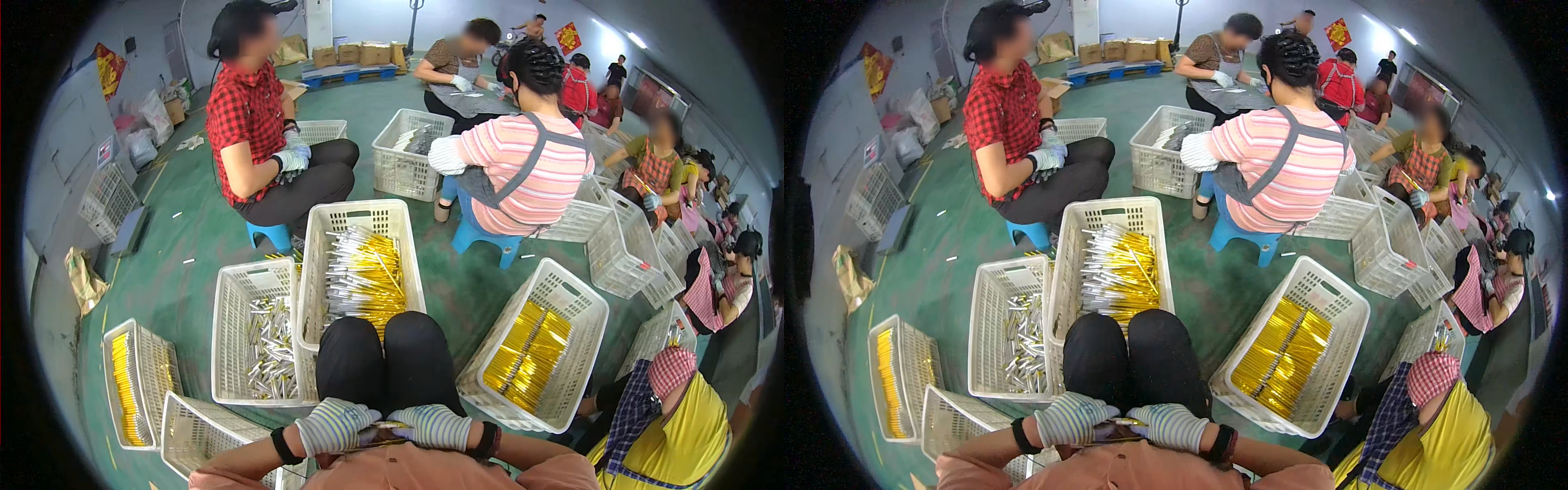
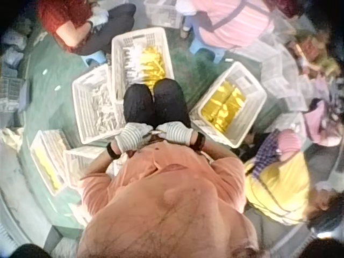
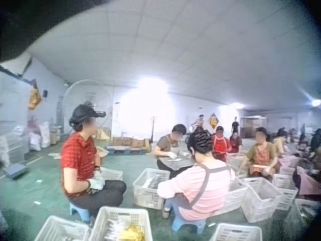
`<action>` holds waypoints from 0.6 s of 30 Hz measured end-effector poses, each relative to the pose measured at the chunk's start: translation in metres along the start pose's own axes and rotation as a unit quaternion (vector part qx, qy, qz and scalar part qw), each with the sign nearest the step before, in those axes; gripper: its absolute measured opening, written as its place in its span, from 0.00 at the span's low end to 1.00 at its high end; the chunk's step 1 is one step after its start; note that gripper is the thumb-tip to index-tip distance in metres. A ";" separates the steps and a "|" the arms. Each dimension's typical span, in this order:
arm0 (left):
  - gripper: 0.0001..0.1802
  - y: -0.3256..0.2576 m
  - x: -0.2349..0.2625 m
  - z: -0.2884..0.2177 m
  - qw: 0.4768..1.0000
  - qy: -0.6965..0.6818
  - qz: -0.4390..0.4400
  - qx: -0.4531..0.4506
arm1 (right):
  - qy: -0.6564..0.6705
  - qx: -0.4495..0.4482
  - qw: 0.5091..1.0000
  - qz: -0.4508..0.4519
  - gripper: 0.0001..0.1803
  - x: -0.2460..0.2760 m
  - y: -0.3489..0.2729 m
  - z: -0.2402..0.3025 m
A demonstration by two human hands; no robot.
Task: Sorting and inspecting small gold-colored tubes into plastic baskets in a factory environment.
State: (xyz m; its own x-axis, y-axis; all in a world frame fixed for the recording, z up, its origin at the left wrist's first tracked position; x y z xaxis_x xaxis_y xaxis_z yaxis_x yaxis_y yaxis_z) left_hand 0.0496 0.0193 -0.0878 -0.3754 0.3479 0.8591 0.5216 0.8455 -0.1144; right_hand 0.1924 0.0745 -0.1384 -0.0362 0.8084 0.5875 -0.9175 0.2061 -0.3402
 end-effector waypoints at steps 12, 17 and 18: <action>0.14 0.012 0.023 0.001 0.992 0.077 -0.066 -0.071 | 0.094 0.002 0.995 -0.031 0.19 0.030 0.003 0.020; 0.24 -0.009 0.001 -0.007 0.976 -0.154 0.134 0.079 | -0.148 0.137 0.979 -0.020 0.12 0.038 -0.030 0.061; 0.26 -0.009 0.019 -0.015 0.958 -0.213 0.166 0.094 | -0.197 0.202 0.956 -0.082 0.10 0.046 -0.038 0.075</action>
State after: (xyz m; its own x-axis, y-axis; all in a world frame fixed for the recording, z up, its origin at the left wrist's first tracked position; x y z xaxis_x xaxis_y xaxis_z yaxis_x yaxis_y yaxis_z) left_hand 0.0491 0.0120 -0.0625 -0.5124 0.7106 0.4822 0.5339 0.7034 -0.4692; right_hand 0.1960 0.0626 -0.0438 0.0474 0.4963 0.8669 -0.9989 0.0182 0.0442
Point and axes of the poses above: each hand's wrist, its own y-axis towards the middle knuckle, its own x-axis out of the back of the hand, z = x × y, the point moved 7 cm from there along y, towards the middle knuckle, and after that the axes turned 1 degree about z, right-handed, at the moved point
